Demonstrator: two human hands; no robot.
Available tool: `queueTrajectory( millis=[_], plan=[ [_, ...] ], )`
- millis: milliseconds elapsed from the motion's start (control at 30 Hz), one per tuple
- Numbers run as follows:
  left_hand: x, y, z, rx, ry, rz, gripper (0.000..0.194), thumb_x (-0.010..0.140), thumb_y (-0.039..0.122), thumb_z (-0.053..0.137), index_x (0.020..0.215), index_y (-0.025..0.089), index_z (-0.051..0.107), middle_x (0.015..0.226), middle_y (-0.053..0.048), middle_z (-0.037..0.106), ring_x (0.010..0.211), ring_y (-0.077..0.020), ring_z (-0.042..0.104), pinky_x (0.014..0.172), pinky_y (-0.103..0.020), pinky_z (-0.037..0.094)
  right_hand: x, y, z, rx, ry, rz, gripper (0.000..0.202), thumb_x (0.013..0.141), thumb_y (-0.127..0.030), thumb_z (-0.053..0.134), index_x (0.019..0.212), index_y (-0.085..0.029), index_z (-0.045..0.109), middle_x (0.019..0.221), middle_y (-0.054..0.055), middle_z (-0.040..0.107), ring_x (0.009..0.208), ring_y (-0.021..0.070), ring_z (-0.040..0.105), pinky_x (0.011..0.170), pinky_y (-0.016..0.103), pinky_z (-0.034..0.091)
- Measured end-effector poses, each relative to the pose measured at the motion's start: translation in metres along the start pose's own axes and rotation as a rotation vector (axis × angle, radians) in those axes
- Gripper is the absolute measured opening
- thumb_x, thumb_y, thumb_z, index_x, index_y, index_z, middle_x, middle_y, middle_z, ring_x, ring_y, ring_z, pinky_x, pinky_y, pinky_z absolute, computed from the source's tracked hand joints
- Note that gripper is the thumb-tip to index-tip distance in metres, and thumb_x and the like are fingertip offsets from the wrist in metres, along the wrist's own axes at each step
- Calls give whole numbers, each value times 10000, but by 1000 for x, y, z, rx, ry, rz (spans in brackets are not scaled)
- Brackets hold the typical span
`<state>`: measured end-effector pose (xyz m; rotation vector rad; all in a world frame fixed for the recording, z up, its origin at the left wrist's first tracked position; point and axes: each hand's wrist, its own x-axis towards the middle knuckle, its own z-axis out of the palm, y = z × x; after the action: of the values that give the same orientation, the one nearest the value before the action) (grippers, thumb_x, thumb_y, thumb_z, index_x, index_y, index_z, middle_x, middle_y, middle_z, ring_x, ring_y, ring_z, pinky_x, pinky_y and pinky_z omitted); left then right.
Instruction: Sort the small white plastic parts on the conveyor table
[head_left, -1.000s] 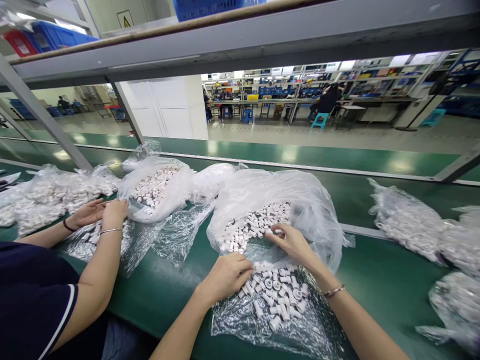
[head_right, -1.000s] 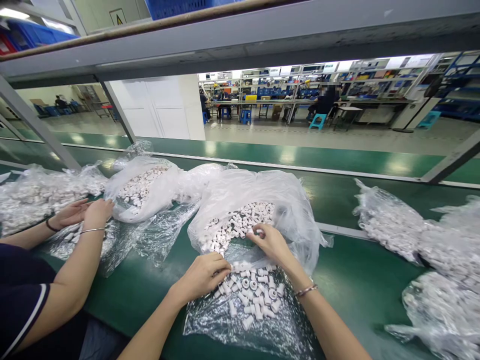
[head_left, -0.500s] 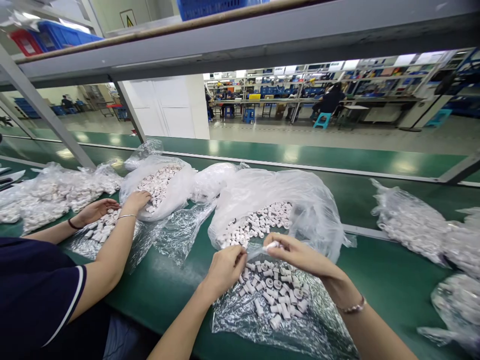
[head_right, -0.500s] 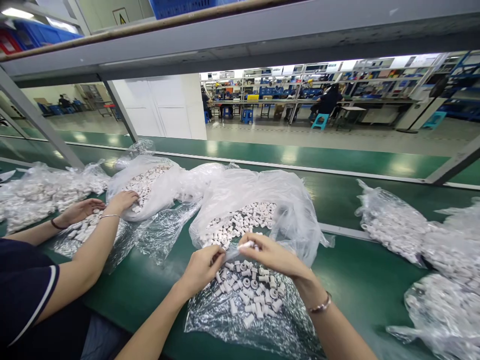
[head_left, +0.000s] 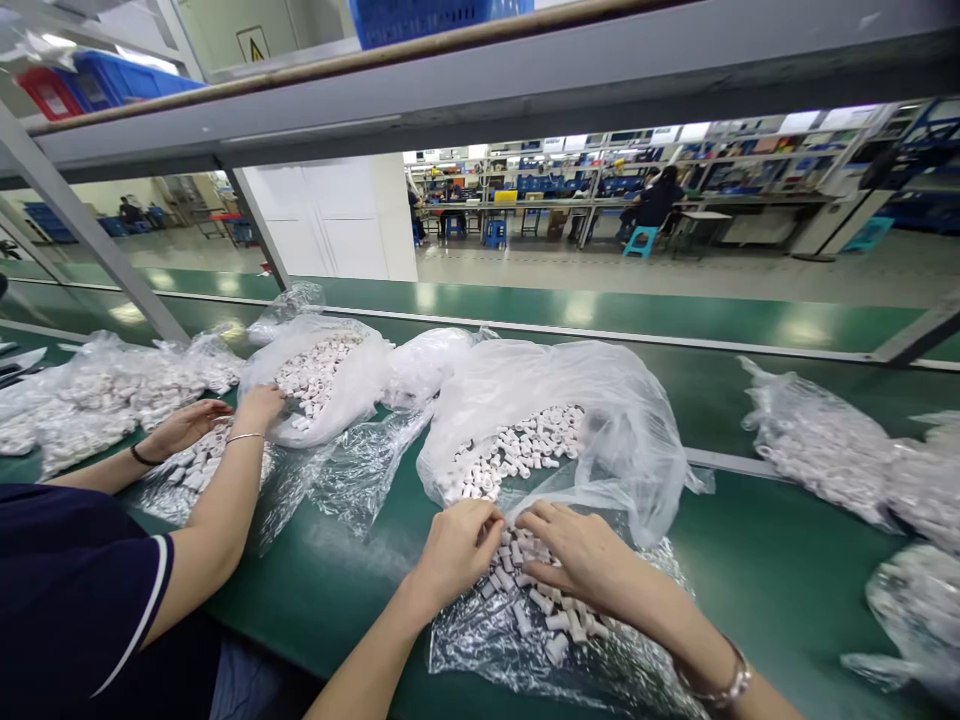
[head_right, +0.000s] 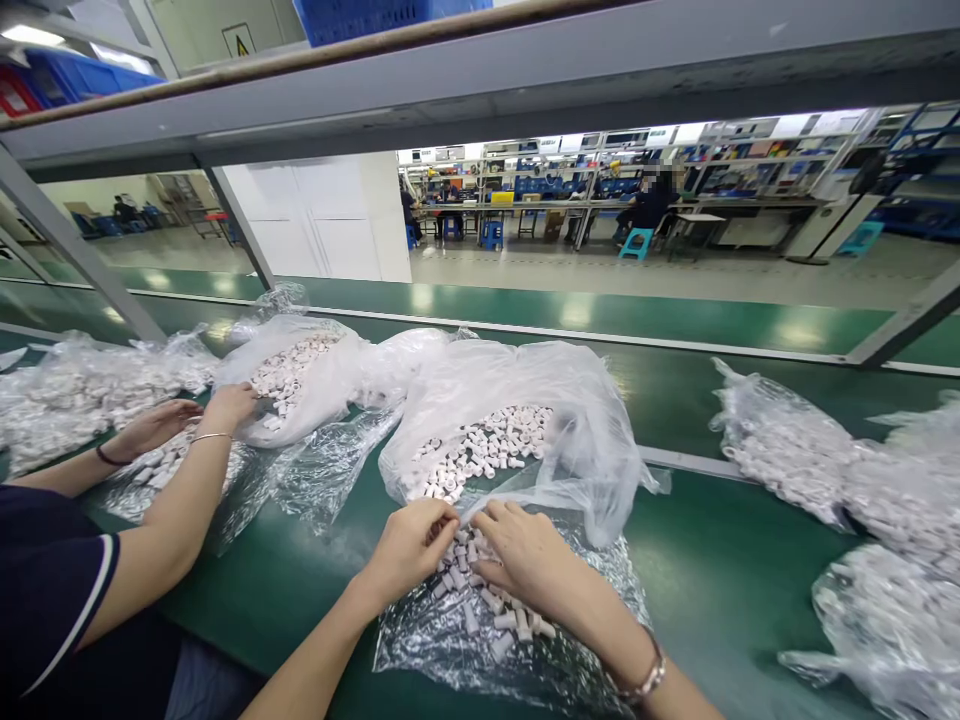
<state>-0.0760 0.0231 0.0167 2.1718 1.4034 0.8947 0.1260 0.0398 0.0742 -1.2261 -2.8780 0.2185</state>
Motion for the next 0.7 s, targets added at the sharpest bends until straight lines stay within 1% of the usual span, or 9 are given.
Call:
queueTrajectory(
  millis=[67,167,233,300,367,467,567,633,700],
  plan=[
    [-1,0,2,80,-26,45,144,973,238,463,908,218,590,854,-14,658,810,-167,611,669,-244,409,2,7,-9,106,18,-7,249,918,-308,636,1149,-222,604,1033,62,659,866,243,640,626,304,449],
    [-2,-2,6,218,-79,117,138,975,240,469,930,208,595,879,-29,664,843,-184,619,665,-252,417,23,21,-12,227,64,58,133,971,-308,529,1026,-242,630,909,13,682,778,191,636,620,274,419],
    [-1,-4,7,287,-108,162,140,976,240,473,921,199,596,872,-33,664,845,-190,617,651,-254,415,45,30,-4,209,129,148,125,962,-276,514,955,-228,629,858,8,677,742,178,622,615,269,391],
    [-1,-5,7,319,-120,191,148,980,241,471,910,194,593,869,-33,664,845,-190,615,646,-254,414,65,40,8,184,180,216,110,937,-259,528,954,-212,627,875,22,670,745,177,615,625,271,378],
    [0,-6,6,326,-121,202,157,986,244,464,906,192,589,872,-28,663,837,-185,613,643,-255,412,79,49,20,202,189,234,132,919,-281,542,980,-208,633,889,29,661,756,176,610,633,270,376],
    [0,-6,5,331,-121,213,174,994,253,453,904,191,588,863,-25,658,827,-184,609,641,-260,410,88,58,34,301,206,216,170,908,-337,543,945,-214,655,851,21,645,754,176,592,645,276,378],
    [0,-6,5,332,-128,225,186,999,261,444,916,188,593,864,-31,658,824,-186,606,638,-263,408,86,64,39,591,288,215,244,912,-419,541,852,-204,639,749,6,607,689,170,548,632,286,378],
    [1,-6,6,330,-135,225,186,999,258,443,918,186,595,868,-35,659,824,-186,605,638,-264,408,84,67,38,922,284,242,307,900,-484,565,796,-197,597,681,-12,565,610,149,502,595,281,379],
    [1,-7,6,326,-138,223,179,995,253,451,911,186,594,866,-36,658,821,-186,606,642,-265,408,82,68,36,1277,242,275,345,866,-531,608,782,-198,566,700,-10,564,609,140,507,582,271,398]
  ],
)
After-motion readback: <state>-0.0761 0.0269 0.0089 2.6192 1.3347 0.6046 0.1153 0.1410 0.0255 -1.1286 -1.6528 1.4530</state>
